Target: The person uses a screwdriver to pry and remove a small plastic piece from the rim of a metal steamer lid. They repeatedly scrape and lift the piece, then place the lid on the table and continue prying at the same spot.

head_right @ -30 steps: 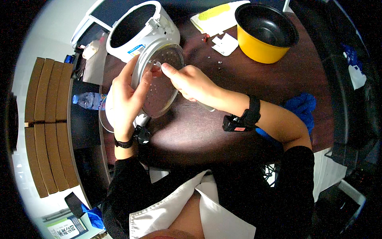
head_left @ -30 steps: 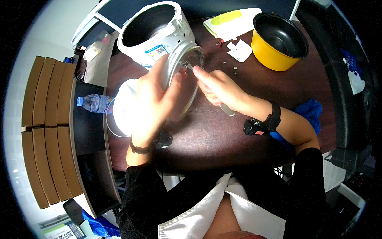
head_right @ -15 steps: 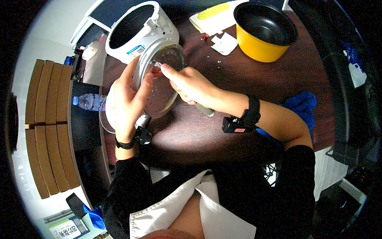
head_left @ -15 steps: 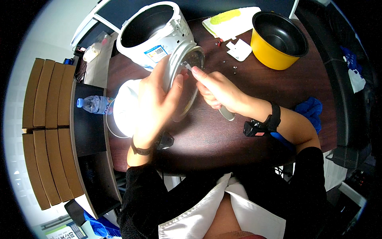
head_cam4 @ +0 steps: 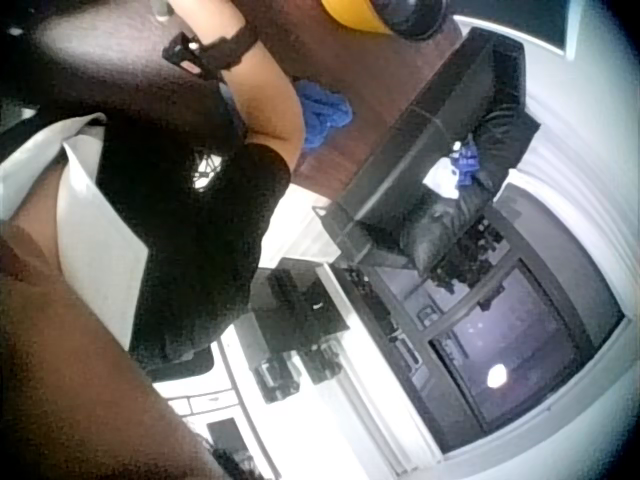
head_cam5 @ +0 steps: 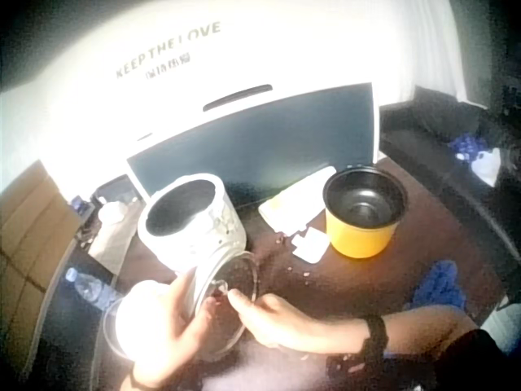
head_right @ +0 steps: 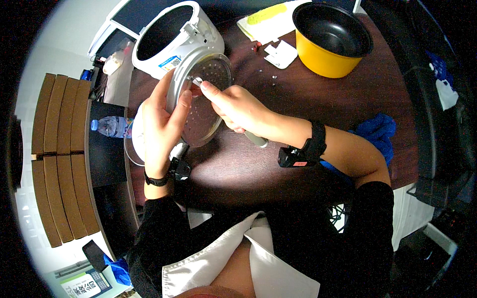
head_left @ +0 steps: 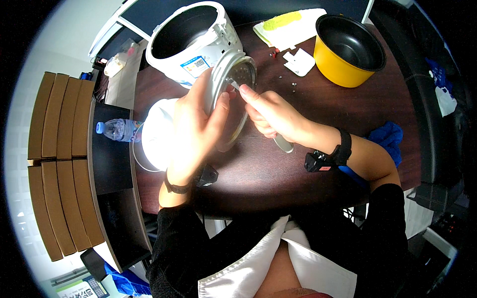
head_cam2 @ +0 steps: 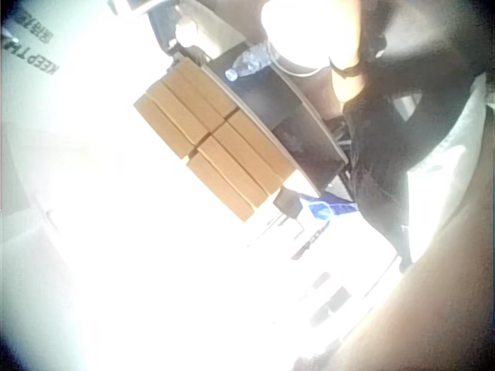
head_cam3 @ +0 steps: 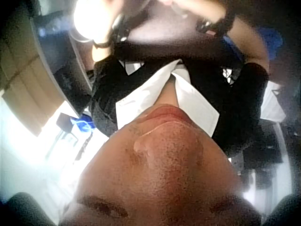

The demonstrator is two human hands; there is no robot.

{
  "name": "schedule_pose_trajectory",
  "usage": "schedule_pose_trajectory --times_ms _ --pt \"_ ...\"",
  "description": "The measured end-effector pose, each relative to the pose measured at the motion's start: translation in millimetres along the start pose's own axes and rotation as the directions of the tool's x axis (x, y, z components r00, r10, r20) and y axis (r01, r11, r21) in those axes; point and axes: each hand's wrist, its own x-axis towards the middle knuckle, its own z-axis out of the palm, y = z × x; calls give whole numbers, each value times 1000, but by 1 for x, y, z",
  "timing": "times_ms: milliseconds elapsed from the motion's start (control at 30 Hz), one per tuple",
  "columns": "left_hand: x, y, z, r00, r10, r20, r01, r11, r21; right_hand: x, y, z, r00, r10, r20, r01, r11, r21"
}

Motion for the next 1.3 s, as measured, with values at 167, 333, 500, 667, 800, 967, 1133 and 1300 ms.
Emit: schedule_pose_trajectory --times_ms 167,333,500,667,800,967,1133,1300 --pt "-1 0 0 999 37 6 -37 996 81 -3 -2 1 1000 16 15 -16 1000 7" --pt "-4 9 -4 994 103 40 -109 976 191 -4 -2 2 998 48 50 -47 999 -25" --pt "-4 5 -3 979 205 -8 -202 972 121 -6 -4 0 989 67 129 -70 997 14" --pt "-7 7 -4 977 212 -37 -207 971 117 -8 -9 2 996 -78 40 84 980 -181" --pt "-9 8 -1 975 218 -51 -211 970 117 -14 -12 6 999 -25 43 31 990 -139" --pt "-10 7 -2 973 222 -65 -214 970 113 -7 -15 -3 897 -441 -21 317 678 -663" --pt "-4 10 -6 991 129 -32 -127 991 51 -4 -28 -12 819 -573 18 288 383 -878" --pt "-3 3 -8 995 100 -10 -99 993 62 -8 -33 -12 843 -538 -4 227 362 -904"
